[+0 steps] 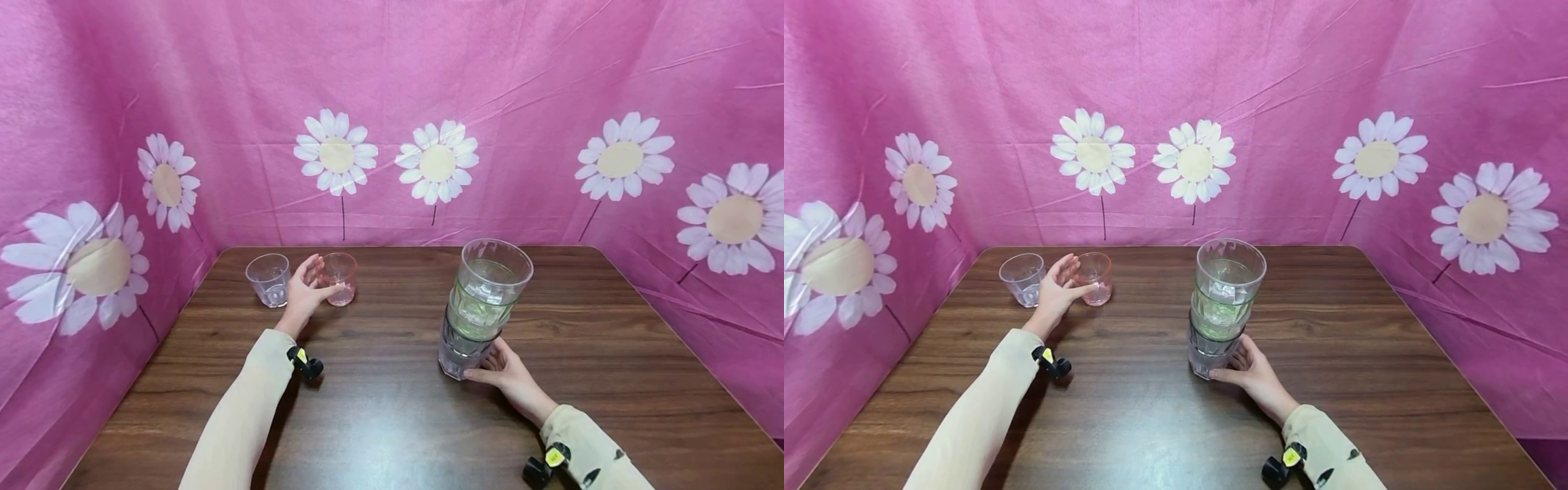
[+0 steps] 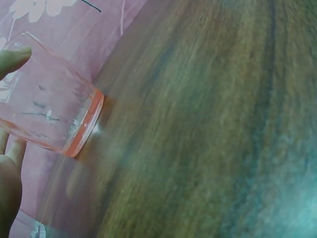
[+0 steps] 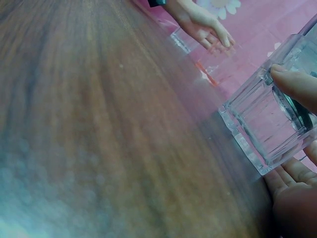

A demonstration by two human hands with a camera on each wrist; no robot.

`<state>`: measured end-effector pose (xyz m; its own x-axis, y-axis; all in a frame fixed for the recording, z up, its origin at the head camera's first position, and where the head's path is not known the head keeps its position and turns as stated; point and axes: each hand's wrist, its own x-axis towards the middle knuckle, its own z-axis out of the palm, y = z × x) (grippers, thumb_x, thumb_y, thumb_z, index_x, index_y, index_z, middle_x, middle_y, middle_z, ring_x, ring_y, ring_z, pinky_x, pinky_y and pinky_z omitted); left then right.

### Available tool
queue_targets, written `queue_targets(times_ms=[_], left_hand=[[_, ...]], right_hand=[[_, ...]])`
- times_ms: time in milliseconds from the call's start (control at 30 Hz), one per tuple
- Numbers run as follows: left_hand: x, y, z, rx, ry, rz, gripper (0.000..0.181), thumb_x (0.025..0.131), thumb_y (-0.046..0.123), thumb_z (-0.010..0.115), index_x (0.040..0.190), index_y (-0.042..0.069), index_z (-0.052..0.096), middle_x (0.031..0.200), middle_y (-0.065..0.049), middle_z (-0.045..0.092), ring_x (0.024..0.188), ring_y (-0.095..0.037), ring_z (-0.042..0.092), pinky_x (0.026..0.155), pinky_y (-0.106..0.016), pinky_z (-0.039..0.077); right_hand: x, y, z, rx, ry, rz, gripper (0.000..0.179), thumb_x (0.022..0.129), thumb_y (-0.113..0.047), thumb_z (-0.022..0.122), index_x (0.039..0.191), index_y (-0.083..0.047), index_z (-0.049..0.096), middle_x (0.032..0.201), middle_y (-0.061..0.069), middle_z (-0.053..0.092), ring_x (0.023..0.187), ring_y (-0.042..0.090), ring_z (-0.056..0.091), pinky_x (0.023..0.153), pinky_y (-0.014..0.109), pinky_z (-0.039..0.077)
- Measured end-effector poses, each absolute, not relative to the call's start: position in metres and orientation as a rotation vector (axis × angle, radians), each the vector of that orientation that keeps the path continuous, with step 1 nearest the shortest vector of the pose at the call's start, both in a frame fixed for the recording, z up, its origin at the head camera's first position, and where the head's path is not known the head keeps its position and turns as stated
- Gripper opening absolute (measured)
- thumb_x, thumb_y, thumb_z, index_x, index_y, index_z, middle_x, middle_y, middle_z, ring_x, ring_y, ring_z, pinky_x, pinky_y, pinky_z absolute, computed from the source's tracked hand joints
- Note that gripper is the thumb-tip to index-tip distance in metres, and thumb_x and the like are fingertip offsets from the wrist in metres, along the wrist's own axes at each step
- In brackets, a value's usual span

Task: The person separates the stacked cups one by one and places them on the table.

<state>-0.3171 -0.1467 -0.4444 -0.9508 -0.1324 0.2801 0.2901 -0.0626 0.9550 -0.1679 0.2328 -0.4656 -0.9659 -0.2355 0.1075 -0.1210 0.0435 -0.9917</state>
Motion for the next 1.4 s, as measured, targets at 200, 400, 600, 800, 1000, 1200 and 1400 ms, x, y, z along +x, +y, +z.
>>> queue_targets(times_ms=[200,400,600,800,1000,1200,1400], left_hand=[[-0.315,-0.146,-0.444,-0.170,-1.935,-2.094,0.086,0.069,-0.021,0.077,0.145,-0.011,0.037,0.146,-0.030,0.044,0.138,-0.037,0.041,0.117,-0.039,0.033],[-0.314,-0.147,-0.441,-0.183,-1.988,-2.071,0.092,0.072,-0.019,0.076,0.150,-0.007,0.028,0.154,-0.025,0.036,0.144,-0.032,0.032,0.120,-0.035,0.028],[-0.314,-0.149,-0.430,-0.201,-1.944,-2.015,0.095,0.074,-0.015,0.077,0.152,-0.006,0.025,0.155,-0.024,0.033,0.146,-0.030,0.027,0.122,-0.037,0.021],[-0.315,-0.147,-0.402,-0.234,-1.809,-2.036,0.093,0.077,-0.014,0.075,0.154,-0.004,0.023,0.156,-0.021,0.033,0.147,-0.029,0.026,0.123,-0.035,0.020],[-0.312,-0.131,-0.376,-0.332,-1.774,-2.074,0.092,0.078,-0.016,0.073,0.154,-0.003,0.023,0.155,-0.019,0.035,0.146,-0.026,0.029,0.120,-0.028,0.024],[-0.307,-0.109,-0.359,-0.462,-1.793,-2.116,0.092,0.076,-0.012,0.075,0.153,-0.004,0.026,0.154,-0.020,0.037,0.144,-0.028,0.033,0.121,-0.035,0.026],[-0.299,-0.078,-0.341,-0.635,-1.807,-2.173,0.092,0.075,-0.011,0.074,0.152,-0.007,0.024,0.153,-0.024,0.037,0.144,-0.031,0.032,0.120,-0.032,0.027]], right_hand=[[-0.167,0.233,-0.465,-0.379,2.209,-2.076,0.081,0.082,0.006,0.075,0.148,0.008,0.028,0.145,0.032,0.042,0.122,-0.002,0.052,0.102,0.015,0.042],[-0.168,0.233,-0.465,-0.388,2.206,-2.078,0.080,0.082,0.006,0.074,0.148,0.008,0.028,0.145,0.032,0.042,0.122,-0.001,0.052,0.102,0.015,0.042],[-0.167,0.233,-0.465,-0.375,2.209,-2.074,0.080,0.082,0.006,0.075,0.147,0.008,0.028,0.144,0.031,0.043,0.121,-0.001,0.052,0.102,0.015,0.042],[-0.166,0.233,-0.467,-0.391,2.206,-2.086,0.076,0.082,0.005,0.076,0.145,0.007,0.032,0.140,0.020,0.052,0.121,0.001,0.053,0.102,0.016,0.043],[-0.167,0.233,-0.466,-0.366,2.219,-2.081,0.076,0.082,0.004,0.076,0.145,0.005,0.034,0.139,0.012,0.055,0.121,0.000,0.053,0.101,0.016,0.043],[-0.167,0.234,-0.464,-0.324,2.225,-2.051,0.079,0.083,0.003,0.076,0.147,0.006,0.030,0.146,0.028,0.044,0.122,-0.002,0.050,0.102,0.015,0.041],[-0.167,0.234,-0.466,-0.346,2.220,-2.074,0.078,0.082,0.001,0.077,0.145,0.005,0.032,0.143,0.022,0.048,0.123,0.001,0.051,0.101,0.015,0.042]])
